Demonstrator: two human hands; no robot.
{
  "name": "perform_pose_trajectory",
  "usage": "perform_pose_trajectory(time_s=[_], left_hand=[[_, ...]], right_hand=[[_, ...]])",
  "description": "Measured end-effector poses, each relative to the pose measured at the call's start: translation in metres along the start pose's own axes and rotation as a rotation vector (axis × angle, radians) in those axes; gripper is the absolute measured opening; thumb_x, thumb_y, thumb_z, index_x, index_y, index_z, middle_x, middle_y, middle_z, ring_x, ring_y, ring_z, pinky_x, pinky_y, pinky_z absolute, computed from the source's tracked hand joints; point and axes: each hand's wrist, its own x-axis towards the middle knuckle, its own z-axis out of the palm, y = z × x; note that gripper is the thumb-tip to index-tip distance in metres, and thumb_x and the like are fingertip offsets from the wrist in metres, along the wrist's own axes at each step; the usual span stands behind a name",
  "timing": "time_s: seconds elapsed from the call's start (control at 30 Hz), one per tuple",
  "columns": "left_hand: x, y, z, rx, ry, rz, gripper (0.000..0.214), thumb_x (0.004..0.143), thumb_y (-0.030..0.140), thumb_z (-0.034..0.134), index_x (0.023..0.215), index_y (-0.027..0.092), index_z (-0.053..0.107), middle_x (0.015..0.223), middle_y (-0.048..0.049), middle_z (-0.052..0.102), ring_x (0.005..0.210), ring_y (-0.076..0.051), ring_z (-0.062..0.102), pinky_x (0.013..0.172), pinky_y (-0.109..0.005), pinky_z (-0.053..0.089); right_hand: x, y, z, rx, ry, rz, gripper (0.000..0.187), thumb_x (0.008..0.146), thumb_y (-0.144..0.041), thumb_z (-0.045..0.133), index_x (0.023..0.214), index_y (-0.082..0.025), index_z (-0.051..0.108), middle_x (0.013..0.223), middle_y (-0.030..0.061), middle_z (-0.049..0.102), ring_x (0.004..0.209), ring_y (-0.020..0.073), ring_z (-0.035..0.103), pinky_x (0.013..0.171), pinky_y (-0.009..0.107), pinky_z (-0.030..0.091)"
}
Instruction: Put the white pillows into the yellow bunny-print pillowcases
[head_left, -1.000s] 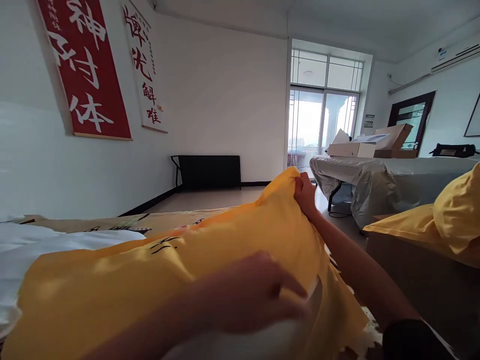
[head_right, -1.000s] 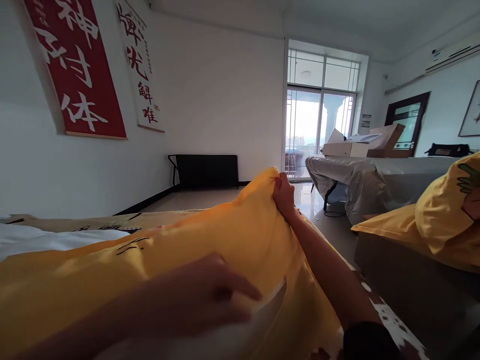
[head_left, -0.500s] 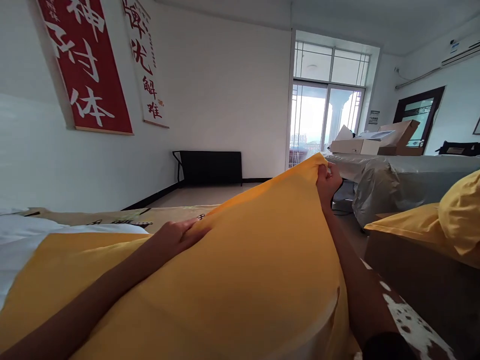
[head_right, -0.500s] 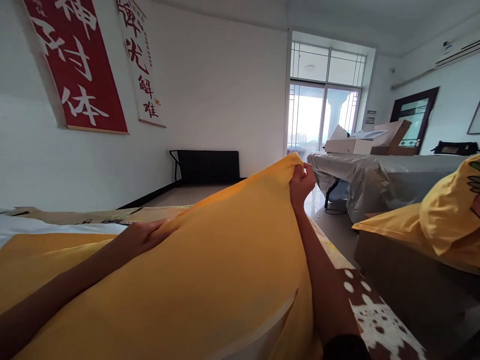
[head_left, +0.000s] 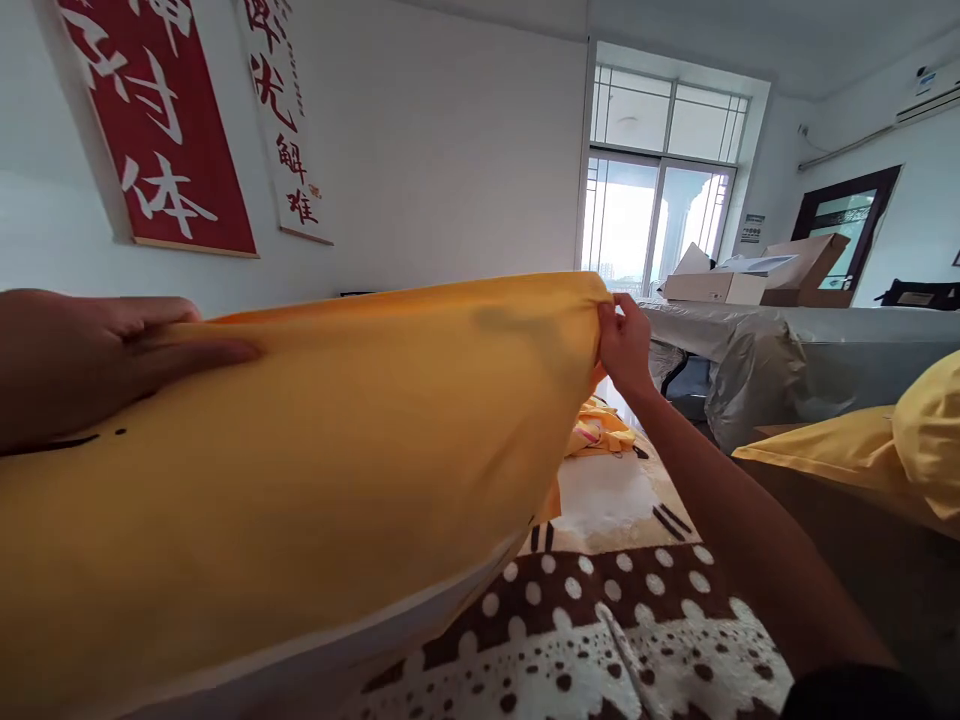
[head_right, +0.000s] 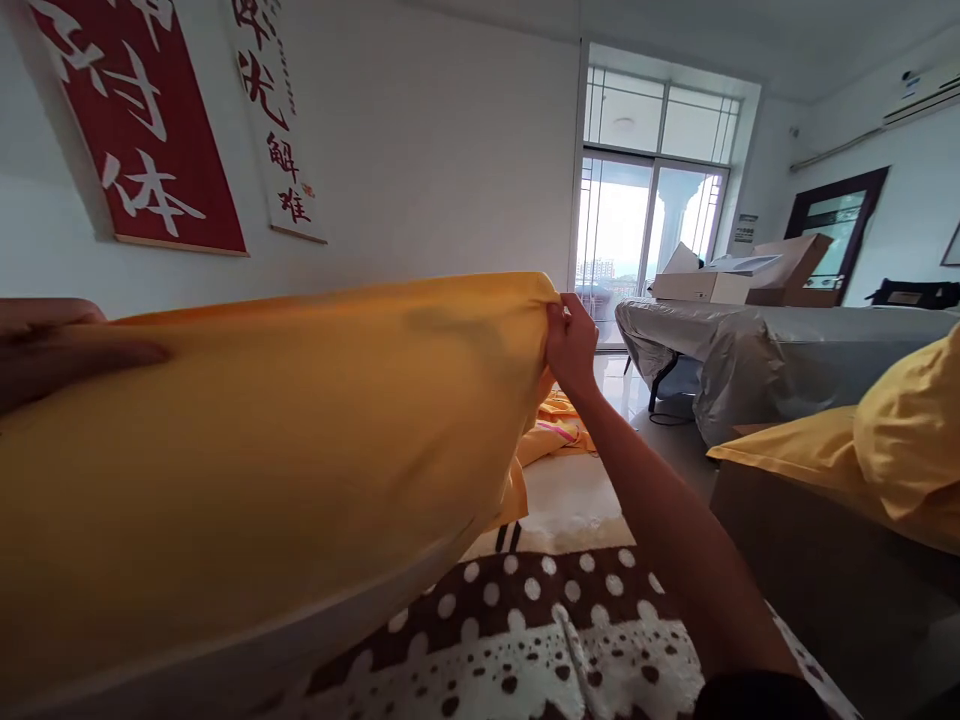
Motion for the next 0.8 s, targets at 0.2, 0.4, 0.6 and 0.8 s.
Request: perform_pose_trajectory(time_s=[0.2, 0.4, 0.6, 0.8], left_hand=[[0.001, -0.006, 0.016, 0.175, -0.11, 0.052, 0.064, 0.08, 0.067, 0.031, 0.11, 0.016, 0.056, 0.066, 0.009, 0.053, 0.065, -0.003, 0.044, 0.075, -0.02, 0.029], [-0.015, 0.119, 0.021, -0.173, 0.283, 0.448, 0.06, 0.087, 0.047, 0.047, 0.137, 0.015, 0.032, 0.127, -0.007, 0.053, 0.117, -0.023, 0.049, 0.097, -0.035, 0.037], [0.0, 0.212, 0.061, -0.442, 0.014, 0.466, 0.053, 0.086, 0.054, 0.04, 0.11, 0.01, 0.056, 0.092, -0.0097, 0.064, 0.088, -0.024, 0.06, 0.074, -0.03, 0.043], [0.005, 0.214, 0.09, -0.546, 0.028, 0.591, 0.043, 0.089, 0.049, 0.035, 0.078, 0.018, 0.062, 0.068, -0.002, 0.059, 0.064, -0.016, 0.049, 0.056, -0.027, 0.029]], right_hand=[[-0.004, -0.007, 0.024, 0.155, -0.208, 0.005, 0.012, 0.085, -0.028, 0.045, 0.078, -0.021, 0.051, 0.064, -0.0045, 0.051, 0.06, 0.0107, 0.047, 0.057, 0.023, 0.035], [-0.007, -0.026, 0.045, 0.276, -0.123, 0.083, 0.01, 0.084, -0.027, 0.047, 0.081, -0.021, 0.055, 0.068, -0.0041, 0.055, 0.065, 0.0104, 0.052, 0.061, 0.023, 0.04], [0.0, -0.034, 0.039, 0.486, -0.105, 0.133, 0.014, 0.08, -0.032, 0.057, 0.087, -0.02, 0.06, 0.071, -0.0023, 0.061, 0.068, 0.0118, 0.058, 0.064, 0.025, 0.045], [-0.08, 0.024, 0.013, 0.669, -0.476, 0.394, 0.064, 0.072, -0.038, 0.068, 0.13, -0.029, 0.042, 0.098, 0.0013, 0.065, 0.089, 0.0183, 0.061, 0.077, 0.033, 0.051]])
